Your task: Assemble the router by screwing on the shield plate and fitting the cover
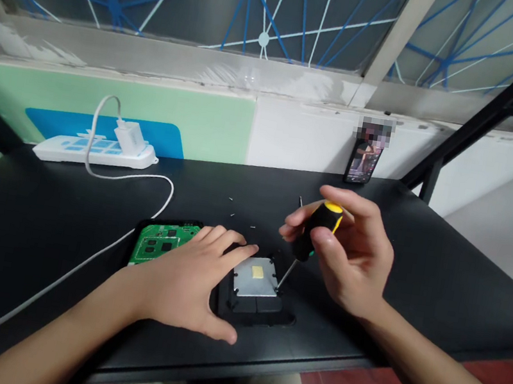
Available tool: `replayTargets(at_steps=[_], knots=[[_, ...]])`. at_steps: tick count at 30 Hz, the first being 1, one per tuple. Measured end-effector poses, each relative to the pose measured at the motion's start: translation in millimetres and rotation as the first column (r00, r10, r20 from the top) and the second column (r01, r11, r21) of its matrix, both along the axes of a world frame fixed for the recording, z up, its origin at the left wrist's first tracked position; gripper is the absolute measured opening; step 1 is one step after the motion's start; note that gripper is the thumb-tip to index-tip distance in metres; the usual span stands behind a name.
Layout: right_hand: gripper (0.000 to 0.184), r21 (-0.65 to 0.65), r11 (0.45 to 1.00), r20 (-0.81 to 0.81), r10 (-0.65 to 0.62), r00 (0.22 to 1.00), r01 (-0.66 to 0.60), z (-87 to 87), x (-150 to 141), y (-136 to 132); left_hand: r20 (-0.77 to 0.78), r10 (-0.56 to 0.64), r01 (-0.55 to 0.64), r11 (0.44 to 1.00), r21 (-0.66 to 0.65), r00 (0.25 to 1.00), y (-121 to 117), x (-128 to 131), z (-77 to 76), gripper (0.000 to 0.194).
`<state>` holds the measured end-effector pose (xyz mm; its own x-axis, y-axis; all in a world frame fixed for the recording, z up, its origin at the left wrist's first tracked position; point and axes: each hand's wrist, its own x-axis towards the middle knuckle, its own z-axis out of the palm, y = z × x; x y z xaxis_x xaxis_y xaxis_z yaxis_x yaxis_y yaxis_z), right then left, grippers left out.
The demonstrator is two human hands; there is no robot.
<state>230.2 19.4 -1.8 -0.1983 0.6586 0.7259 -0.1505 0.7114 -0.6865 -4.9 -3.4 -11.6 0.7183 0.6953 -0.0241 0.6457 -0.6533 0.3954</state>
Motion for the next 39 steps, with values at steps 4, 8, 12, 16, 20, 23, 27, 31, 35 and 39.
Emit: replayTargets(at_steps=[4, 8, 12, 16, 20, 23, 27, 31, 35, 39], knots=[[0.024, -0.105, 0.987, -0.057, 0.112, 0.992, -0.118, -0.3, 0.9, -1.3, 0.008, 0.005, -0.005, 1.000, 0.014, 1.000, 0.1, 0.7, -0.5, 0.106], [0.020, -0.081, 0.991, -0.077, 0.102, 0.992, -0.108, -0.6, 1.6, 0.2, -0.006, 0.025, -0.025, 1.000, -0.008, 1.000, -0.5, 3.4, -0.5, 0.108], [0.023, 0.035, 0.997, -0.048, -0.065, 0.997, 0.067, 0.5, 1.2, 1.1, -0.017, 0.032, -0.033, 0.999, -0.003, 0.999, -1.3, 5.3, 0.3, 0.108], [0.025, -0.017, 0.999, -0.058, -0.032, 0.998, 0.031, -0.5, 1.0, 0.7, -0.032, 0.031, -0.031, 1.000, 0.003, 0.999, -1.7, 5.4, 1.0, 0.107], [0.021, -0.077, 0.997, -0.088, 0.012, 0.996, -0.019, -2.5, 0.5, -0.2, -0.022, 0.024, -0.024, 1.000, 0.009, 0.999, -1.3, 5.4, 0.2, 0.106], [0.020, -0.073, 0.997, -0.061, 0.006, 0.998, -0.010, -3.0, -0.1, -2.0, -0.002, 0.021, -0.021, 0.999, 0.024, 1.000, -0.6, 5.3, -0.9, 0.105], [0.024, 0.024, 1.000, -0.029, -0.006, 1.000, 0.007, -3.1, -0.7, -5.1, 0.000, 0.008, -0.008, 1.000, 0.029, 1.000, 1.2, 3.8, -2.8, 0.106], [0.032, 0.123, 0.990, 0.014, -0.070, 0.997, 0.068, -3.7, -1.7, -3.8, 0.026, -0.015, 0.014, 0.999, 0.045, 1.000, 2.6, 1.7, -5.0, 0.110], [0.035, 0.244, 0.948, -0.025, -0.203, 0.979, 0.203, -7.9, -3.4, 3.7, -0.006, -0.009, 0.009, 0.999, 0.045, 1.000, 2.0, 1.5, -4.8, 0.113], [0.027, 0.232, 0.952, -0.059, -0.191, 0.980, 0.199, -14.5, -5.3, 4.9, 0.004, -0.012, 0.012, 0.999, 0.047, 1.000, 1.8, 1.6, -5.0, 0.113]])
